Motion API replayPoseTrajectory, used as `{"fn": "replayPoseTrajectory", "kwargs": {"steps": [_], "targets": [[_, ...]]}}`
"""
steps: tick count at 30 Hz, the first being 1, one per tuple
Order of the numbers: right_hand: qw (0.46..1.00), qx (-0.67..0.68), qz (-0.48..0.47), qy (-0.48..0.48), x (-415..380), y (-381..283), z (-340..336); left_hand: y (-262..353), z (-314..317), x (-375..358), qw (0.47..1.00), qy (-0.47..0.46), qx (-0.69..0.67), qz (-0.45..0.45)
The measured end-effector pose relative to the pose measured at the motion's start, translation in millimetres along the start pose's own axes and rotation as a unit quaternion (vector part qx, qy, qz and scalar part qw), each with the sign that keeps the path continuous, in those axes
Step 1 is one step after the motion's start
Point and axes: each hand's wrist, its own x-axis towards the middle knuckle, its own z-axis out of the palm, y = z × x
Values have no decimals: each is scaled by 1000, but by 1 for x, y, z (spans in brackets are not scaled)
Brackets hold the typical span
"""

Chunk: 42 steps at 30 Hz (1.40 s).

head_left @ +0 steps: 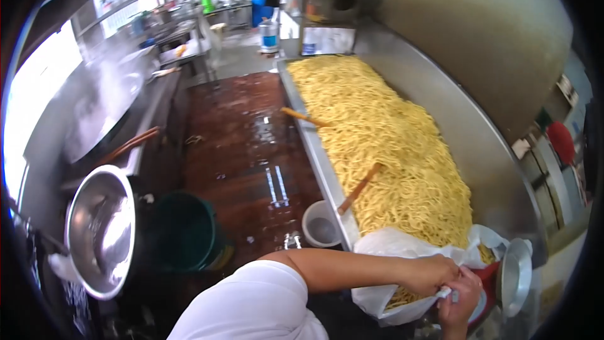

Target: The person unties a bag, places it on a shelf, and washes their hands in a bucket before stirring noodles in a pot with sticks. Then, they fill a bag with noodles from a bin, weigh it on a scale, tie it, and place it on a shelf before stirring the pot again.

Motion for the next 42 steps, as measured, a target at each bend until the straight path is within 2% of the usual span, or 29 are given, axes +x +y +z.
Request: {"fn": "replayPoseTrajectory", "kwargs": {"steps": [2,4,5,6,7,8,9,10,12,14,15,16,18,19,21,22,24,25,29,31,32,34,35,37,41,42], "targets": [[995,10,80,56,-16,0,7,21,7,-8,1000,27,-11,-12],[995,31,75,57,-12,-15,6,41,8,-17,958,250,111,-80],[989,83,119,32,-15,-20,7,33,16,-17,930,309,197,-42],[977,136,163,7,-15,-22,10,35,15,-18,926,315,205,-44],[980,120,156,30,-14,-16,16,37,15,-19,954,185,181,-150],[980,123,152,28,-15,-2,18,39,17,-20,955,49,148,-252],[949,182,255,-31,-19,19,19,37,25,-26,952,98,171,-234],[900,236,356,-90,-26,36,22,37,27,-30,952,99,169,-237],[883,283,360,-105,-34,43,37,37,31,-34,953,119,233,-156],[852,314,353,-225,-28,35,38,32,38,-40,953,134,222,-157],[755,413,462,-215,-26,31,37,32,39,-42,954,142,216,-155],[753,414,464,-214,-31,38,34,34,39,-43,954,140,215,-155],[672,478,516,-231,-49,59,29,41,34,-42,942,166,208,-205],[671,481,516,-228,-58,61,29,46,29,-40,942,163,210,-204],[690,493,441,-296,-69,64,29,58,21,-35,951,44,97,-291],[689,495,440,-293,-65,54,31,63,24,-36,951,42,99,-292],[669,556,452,-196,-60,31,37,74,35,-41,960,198,21,-194],[594,644,445,-184,-69,43,45,87,17,-47,977,120,78,-159],[596,637,455,-180,-82,60,62,70,35,-51,961,110,192,-167],[570,663,465,-140,-84,71,63,65,44,-42,940,171,265,-131],[570,662,465,-144,-85,72,66,63,46,-44,939,174,265,-133],[621,631,446,-132,-81,69,72,75,32,-48,947,136,245,-160],[621,633,441,-136,-81,71,73,71,34,-50,945,140,249,-163],[582,638,475,-170,-79,69,67,62,41,-52,928,150,316,-125],[580,613,517,-145,-62,42,52,61,50,-52,922,172,321,-133],[610,595,511,-112,-60,39,54,66,52,-52,945,154,238,-161]]}}
